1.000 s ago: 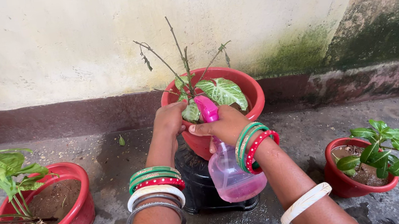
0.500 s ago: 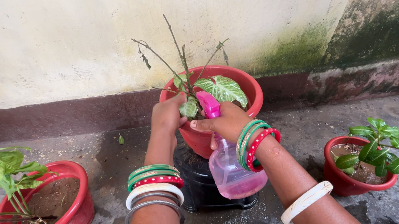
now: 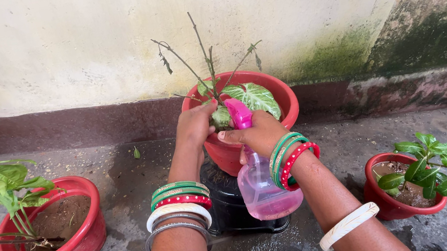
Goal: The person uses a spray bottle to apply liquid to the leaves of a plant in a red pot, holding the leaves by hand while spraying.
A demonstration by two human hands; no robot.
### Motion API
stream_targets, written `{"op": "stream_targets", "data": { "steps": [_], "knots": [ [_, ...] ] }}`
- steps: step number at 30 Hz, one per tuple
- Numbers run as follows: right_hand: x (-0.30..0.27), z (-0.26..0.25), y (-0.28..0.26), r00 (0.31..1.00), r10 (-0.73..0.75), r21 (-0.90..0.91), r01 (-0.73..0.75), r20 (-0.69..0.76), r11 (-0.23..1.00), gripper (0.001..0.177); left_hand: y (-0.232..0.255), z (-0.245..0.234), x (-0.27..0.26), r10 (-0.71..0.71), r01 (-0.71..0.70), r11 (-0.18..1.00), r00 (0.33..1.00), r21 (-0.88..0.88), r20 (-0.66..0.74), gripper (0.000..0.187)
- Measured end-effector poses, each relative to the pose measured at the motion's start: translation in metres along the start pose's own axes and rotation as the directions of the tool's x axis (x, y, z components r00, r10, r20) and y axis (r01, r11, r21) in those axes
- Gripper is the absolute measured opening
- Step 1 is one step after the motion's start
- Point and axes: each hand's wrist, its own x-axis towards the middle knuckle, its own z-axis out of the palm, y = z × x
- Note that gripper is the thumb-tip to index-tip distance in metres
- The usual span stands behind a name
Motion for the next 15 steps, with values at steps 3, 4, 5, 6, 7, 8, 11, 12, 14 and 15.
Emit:
{"op": "stream_targets", "data": {
  "steps": [3, 4, 5, 6, 7, 8, 11, 12, 14, 15],
  "knots": [
    [0.003, 0.002, 0.0, 0.999, 0.004, 0.007, -0.004, -0.034, 1.0, 0.024, -0.005, -0.003, 0.005, -0.025, 0.023, 0.988, 1.0, -0.151, -0.011, 0.032],
    [0.004, 0.002, 0.0, 0.998, 0.01, 0.013, -0.009, -0.062, 1.0, 0.027, -0.005, -0.004, 0.007, -0.037, 0.035, 0.975, 0.999, -0.221, -0.006, 0.033],
    [0.005, 0.002, 0.001, 0.998, 0.009, 0.012, -0.009, -0.06, 1.0, 0.027, -0.005, -0.006, 0.007, -0.037, 0.034, 0.974, 0.999, -0.223, -0.008, 0.033],
    [0.004, 0.002, 0.002, 0.998, 0.01, 0.016, -0.009, -0.058, 1.0, 0.029, -0.005, -0.007, 0.006, -0.07, 0.063, 0.971, 0.997, -0.23, -0.023, 0.031],
    [0.004, 0.003, 0.002, 0.998, 0.011, 0.02, -0.01, -0.055, 1.0, 0.031, -0.006, -0.007, 0.006, -0.103, 0.091, 0.967, 0.994, -0.239, -0.038, 0.03],
    [0.003, 0.003, 0.003, 0.998, 0.013, 0.021, -0.012, -0.054, 1.0, 0.031, -0.007, -0.007, 0.005, -0.105, 0.093, 0.967, 0.994, -0.238, -0.039, 0.03],
    [0.0, 0.006, 0.001, 0.999, 0.029, -0.045, -0.031, -0.045, 0.999, 0.033, -0.014, -0.006, 0.007, -0.099, 0.085, 0.962, 0.994, -0.259, -0.041, 0.027],
    [-0.002, 0.006, -0.001, 0.999, 0.044, -0.096, -0.045, -0.018, 0.994, 0.032, -0.016, -0.005, 0.009, -0.084, 0.072, 0.962, 0.996, -0.264, -0.034, 0.026],
    [-0.007, 0.008, -0.004, 0.998, 0.061, -0.15, -0.06, 0.006, 0.987, 0.032, -0.02, -0.004, 0.011, -0.07, 0.061, 0.961, 0.997, -0.271, -0.024, 0.025],
    [-0.01, 0.01, -0.005, 0.998, 0.07, -0.17, -0.069, -0.001, 0.983, 0.034, -0.022, -0.004, 0.012, -0.087, 0.074, 0.952, 0.996, -0.296, -0.033, 0.025]
  ]
}}
